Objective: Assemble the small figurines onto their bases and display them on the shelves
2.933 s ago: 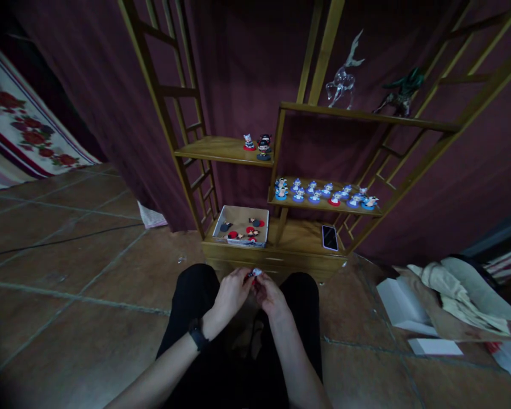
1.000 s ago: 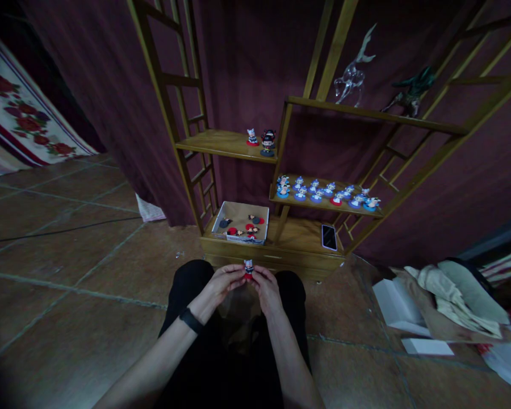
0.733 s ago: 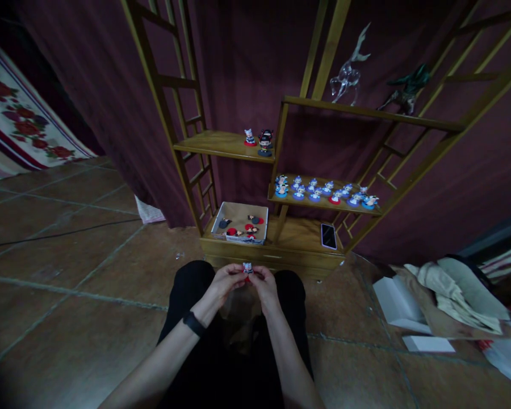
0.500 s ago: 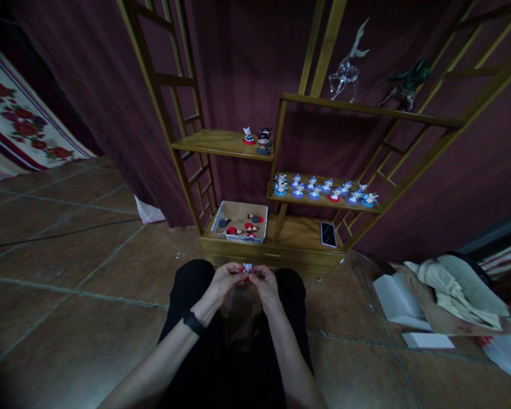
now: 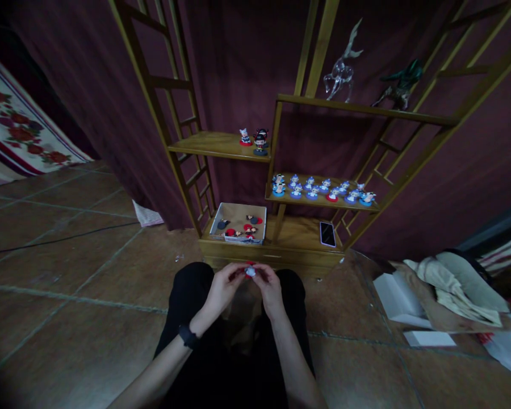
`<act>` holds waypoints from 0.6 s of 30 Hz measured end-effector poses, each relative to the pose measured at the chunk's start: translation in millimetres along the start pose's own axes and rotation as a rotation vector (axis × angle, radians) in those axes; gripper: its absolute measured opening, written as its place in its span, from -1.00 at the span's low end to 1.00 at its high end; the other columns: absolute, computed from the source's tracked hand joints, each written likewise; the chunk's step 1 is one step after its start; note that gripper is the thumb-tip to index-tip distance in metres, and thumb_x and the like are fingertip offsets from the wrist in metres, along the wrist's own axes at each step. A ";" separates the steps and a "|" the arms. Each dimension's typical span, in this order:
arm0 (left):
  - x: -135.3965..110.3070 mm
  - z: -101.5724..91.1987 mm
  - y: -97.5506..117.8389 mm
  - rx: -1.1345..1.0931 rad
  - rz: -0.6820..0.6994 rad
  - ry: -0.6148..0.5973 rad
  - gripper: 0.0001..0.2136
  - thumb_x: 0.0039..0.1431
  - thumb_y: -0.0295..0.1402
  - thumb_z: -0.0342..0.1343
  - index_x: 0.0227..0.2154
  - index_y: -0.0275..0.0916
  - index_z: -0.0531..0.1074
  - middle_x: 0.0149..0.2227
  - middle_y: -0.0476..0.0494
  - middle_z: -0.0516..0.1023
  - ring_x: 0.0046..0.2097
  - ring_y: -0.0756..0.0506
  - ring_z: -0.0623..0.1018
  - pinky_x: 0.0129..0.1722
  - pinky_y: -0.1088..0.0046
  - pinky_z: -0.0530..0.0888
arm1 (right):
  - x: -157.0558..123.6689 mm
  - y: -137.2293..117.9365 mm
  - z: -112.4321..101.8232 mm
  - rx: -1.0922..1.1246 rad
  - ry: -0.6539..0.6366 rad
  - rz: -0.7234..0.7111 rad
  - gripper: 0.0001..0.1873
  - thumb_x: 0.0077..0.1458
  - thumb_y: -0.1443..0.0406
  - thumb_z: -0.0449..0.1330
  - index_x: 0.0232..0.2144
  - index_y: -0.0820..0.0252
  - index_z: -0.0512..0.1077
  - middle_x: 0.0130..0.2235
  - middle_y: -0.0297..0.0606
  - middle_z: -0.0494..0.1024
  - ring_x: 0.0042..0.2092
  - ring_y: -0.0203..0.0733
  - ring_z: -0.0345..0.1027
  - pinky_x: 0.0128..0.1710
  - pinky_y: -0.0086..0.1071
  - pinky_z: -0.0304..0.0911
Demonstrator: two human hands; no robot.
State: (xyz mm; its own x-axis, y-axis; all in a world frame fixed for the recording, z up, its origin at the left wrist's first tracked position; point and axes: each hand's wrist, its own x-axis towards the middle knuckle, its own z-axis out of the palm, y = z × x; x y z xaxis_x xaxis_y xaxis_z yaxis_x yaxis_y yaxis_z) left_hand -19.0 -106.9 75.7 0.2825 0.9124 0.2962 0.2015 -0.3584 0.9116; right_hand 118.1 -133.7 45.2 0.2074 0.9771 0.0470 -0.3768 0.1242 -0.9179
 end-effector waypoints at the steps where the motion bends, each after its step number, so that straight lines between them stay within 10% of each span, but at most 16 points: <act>1: -1.0 -2.1 2.1 0.005 0.036 -0.012 -0.75 0.07 -0.46 0.04 -0.19 -0.18 0.48 -0.21 -0.14 0.52 -0.20 -0.06 0.49 -0.18 0.42 0.41 | -0.1 -2.4 0.3 -0.041 -0.012 -0.033 -0.79 -0.15 0.27 0.27 -0.34 0.09 0.46 -0.15 -0.30 0.52 -0.09 -0.17 0.35 -0.01 -0.26 0.19; 10: -5.3 -10.5 5.2 0.016 0.082 -0.032 -0.77 0.10 -0.46 0.01 -0.22 -0.17 0.50 -0.18 -0.13 0.52 -0.13 -0.08 0.49 -0.13 0.39 0.40 | -0.8 -7.0 2.3 -0.135 -0.064 -0.090 -0.86 -0.09 0.27 0.22 -0.38 0.11 0.46 -0.10 -0.26 0.49 -0.08 -0.15 0.36 -0.06 -0.28 0.25; 18: 2.5 2.5 -11.7 -0.256 -0.240 -0.009 -0.76 -0.04 -0.37 0.16 -0.25 -0.26 0.51 -0.34 -0.14 0.57 -0.35 -0.06 0.52 -0.29 0.42 0.46 | -1.9 0.0 0.2 -0.093 -0.007 0.032 -0.78 -0.14 0.29 0.27 -0.33 0.13 0.48 -0.27 -0.29 0.55 -0.22 -0.20 0.41 -0.14 -0.30 0.29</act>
State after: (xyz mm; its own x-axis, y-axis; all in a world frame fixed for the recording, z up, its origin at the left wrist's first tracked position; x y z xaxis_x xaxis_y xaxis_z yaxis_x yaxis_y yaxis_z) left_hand -18.3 -100.9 65.1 0.2646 0.9623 0.0635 0.0214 -0.0717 0.9972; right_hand 117.5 -135.5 45.2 0.1902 0.9815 0.0199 -0.2980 0.0771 -0.9514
